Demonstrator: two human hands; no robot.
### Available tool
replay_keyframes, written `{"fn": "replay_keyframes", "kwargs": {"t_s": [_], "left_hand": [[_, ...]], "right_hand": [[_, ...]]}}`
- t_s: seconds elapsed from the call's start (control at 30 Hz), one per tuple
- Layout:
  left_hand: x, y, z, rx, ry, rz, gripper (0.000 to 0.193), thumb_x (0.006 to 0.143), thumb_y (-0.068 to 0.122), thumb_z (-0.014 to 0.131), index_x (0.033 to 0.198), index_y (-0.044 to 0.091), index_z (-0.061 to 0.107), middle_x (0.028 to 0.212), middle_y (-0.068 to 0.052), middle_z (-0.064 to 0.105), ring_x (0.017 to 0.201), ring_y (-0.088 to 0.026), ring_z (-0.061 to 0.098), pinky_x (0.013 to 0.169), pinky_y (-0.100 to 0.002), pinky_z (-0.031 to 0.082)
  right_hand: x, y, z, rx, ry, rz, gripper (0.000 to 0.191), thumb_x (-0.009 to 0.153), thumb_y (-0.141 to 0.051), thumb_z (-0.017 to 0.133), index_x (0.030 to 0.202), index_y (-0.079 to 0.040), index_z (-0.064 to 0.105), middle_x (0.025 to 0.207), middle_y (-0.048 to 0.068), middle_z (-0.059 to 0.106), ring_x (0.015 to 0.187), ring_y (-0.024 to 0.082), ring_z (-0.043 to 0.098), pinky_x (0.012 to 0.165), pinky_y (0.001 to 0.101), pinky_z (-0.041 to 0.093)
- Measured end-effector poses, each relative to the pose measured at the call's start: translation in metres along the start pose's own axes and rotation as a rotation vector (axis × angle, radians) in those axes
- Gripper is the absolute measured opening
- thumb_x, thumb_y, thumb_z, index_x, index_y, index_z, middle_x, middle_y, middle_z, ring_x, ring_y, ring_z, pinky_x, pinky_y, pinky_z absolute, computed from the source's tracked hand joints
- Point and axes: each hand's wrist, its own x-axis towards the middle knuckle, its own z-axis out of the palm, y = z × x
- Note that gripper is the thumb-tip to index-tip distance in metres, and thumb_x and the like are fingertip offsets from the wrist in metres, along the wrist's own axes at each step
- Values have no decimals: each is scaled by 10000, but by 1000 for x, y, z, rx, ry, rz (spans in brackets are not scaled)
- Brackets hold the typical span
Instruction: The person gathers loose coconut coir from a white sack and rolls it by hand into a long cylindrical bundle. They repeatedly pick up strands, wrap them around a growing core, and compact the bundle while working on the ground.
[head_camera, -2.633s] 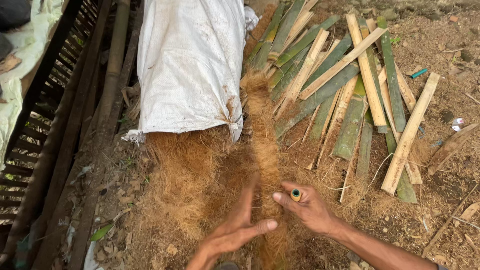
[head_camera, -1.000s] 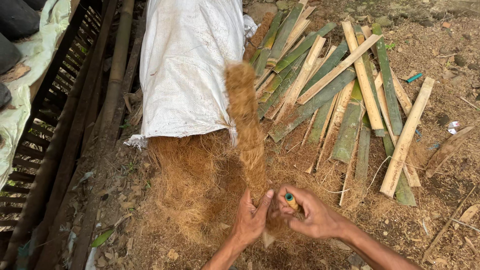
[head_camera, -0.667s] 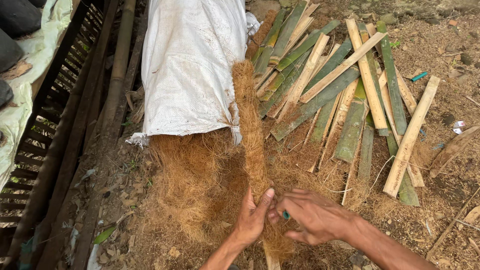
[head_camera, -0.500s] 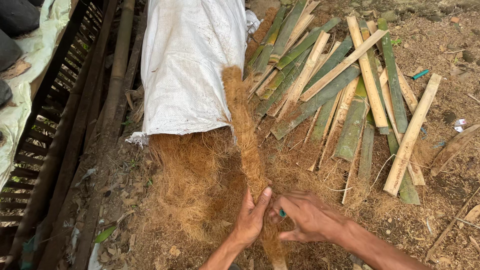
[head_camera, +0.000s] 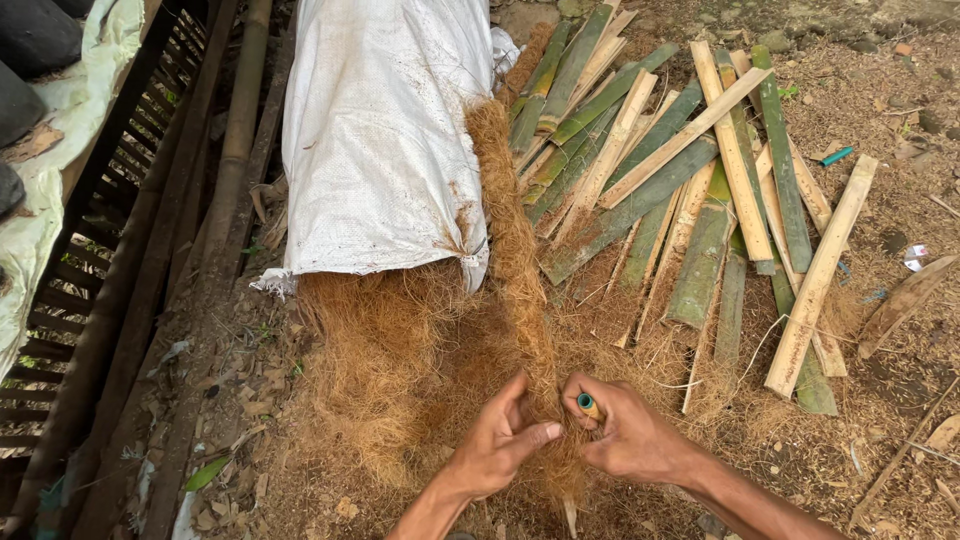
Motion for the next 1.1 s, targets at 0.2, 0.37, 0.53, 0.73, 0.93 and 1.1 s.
{"fn": "replay_keyframes", "kwargs": {"t_s": [0.2, 0.37, 0.53, 0.73, 0.93, 1.1], "left_hand": [[6, 30, 13, 163, 288, -429, 579, 789, 142, 891, 1208, -83, 561, 792, -130, 628, 689, -266, 713, 628, -446, 619], [7, 29, 33, 370, 275, -401, 426, 868, 191, 875, 1198, -19, 705, 959, -211, 696, 772, -323, 649, 842, -503, 580], [8, 20, 43, 55, 297, -71, 660, 843, 316, 852, 1373, 5, 613, 1246, -137, 699, 1167, -238, 678, 1033, -470, 565], [0, 39, 37, 155, 144, -150, 987, 801, 214, 835, 1590, 92, 256, 1501, -211, 447, 1360, -367, 536, 1113, -596, 478], [1, 12, 48, 400, 331, 25, 514, 1028, 121, 582, 1500, 17, 408, 1259, -235, 692, 1106, -344, 741, 876, -443, 671], [-6, -23, 47, 644, 377, 74, 284, 1062, -10, 496, 1327, -4, 594, 865, -214, 764, 644, -251, 798, 418, -265, 649]], "right_hand": [[-8, -16, -3, -56, -108, 145, 561, 702, 58, 669, 1195, -140, 491, 784, 3, 434, 610, 153, 559, 425, 283, 467], [-11, -8, -4, -96, -83, -45, 570, 731, -16, 815, 1202, -72, 500, 822, 9, 508, 634, 138, 547, 516, 252, 493], [-5, 17, 7, 158, 34, 18, 398, 757, 20, 778, 1078, -58, 556, 825, -21, 581, 633, 97, 613, 476, 219, 545], [2, 11, 0, 208, 174, 227, 572, 715, 43, 863, 1197, -56, 571, 801, 71, 577, 545, 147, 572, 447, 274, 486], [4, -4, -8, 393, 180, 314, 763, 704, -110, 901, 1377, -86, 540, 798, 116, 768, 553, 160, 725, 497, 290, 622], [-5, 19, -8, 136, 127, 110, 712, 739, -165, 1004, 1233, 42, 534, 723, 180, 511, 623, 133, 616, 517, 269, 557]]}}
